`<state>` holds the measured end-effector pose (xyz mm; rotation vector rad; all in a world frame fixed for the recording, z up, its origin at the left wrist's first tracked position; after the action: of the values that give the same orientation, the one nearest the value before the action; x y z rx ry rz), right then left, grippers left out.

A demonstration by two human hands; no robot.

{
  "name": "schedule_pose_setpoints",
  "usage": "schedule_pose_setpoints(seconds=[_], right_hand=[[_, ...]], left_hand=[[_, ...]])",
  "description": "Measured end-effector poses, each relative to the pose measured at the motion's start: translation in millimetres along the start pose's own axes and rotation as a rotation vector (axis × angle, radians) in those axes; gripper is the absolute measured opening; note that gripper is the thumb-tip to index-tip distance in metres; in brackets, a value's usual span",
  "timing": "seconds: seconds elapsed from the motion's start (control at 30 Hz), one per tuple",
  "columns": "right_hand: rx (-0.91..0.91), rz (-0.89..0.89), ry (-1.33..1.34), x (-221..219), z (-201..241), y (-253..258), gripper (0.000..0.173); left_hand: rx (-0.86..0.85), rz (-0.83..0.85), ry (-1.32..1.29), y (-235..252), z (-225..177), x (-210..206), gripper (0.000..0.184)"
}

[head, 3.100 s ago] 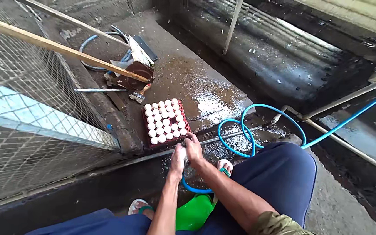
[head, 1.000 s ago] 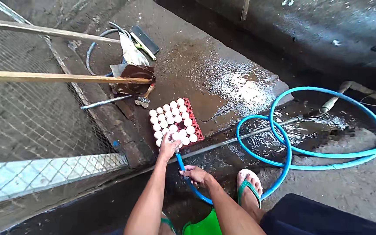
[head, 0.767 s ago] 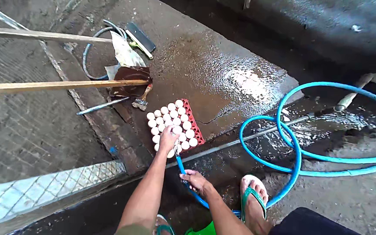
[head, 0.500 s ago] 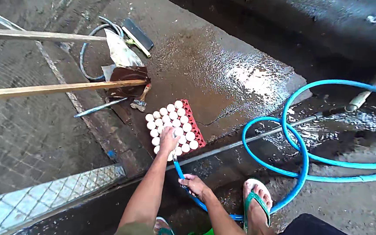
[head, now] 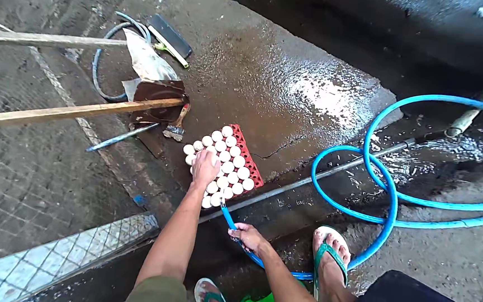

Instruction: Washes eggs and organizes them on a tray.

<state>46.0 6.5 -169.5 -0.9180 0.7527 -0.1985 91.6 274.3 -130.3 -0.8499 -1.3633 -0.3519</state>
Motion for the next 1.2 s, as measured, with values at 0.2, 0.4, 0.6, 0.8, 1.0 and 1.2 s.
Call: schedule_pose_setpoints(seconds=[0.2,0.4,0.6,0.8,1.0,1.2], right_hand=[[-0.005,-0.006,0.016,1,0,0,0.034],[-0.023,0.000,-0.012,0,1,-1,0.034],[-0.011,-0.006,-0.009,0,3,-2,0.035],[-0.005,-0.006,0.003,-1,1,-1,0.033],[-0.015,-0.005,-0.018,-4,-1,-2,0.033],[-0.012,-0.002,-0.026,-4,1,-2,0.034]], left_hand=[[0.083,0.157,0.133,29,-33,1,0.054],[0.217,0.285,0.175,41,-48,10,0.053],[0.184,0.193,0.003,38,-30,5,0.048],[0.119,0.052,-0.365,30,1,2,0.048],[0.280,-0.096,-0.980,13,21,11,0.042],[0.238,-0.194,-1.444,-47,28,12,0.023]])
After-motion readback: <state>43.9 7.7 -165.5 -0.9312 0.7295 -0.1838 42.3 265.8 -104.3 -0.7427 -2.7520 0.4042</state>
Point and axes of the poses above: each hand's wrist, its own y-axis towards the middle knuckle, its own x-axis out of the back of the hand, z = x × y, the point moved 1 cm from there along y, towards the middle knuckle, and after that the axes turned 4 degrees about y, right-handed, at the moved point
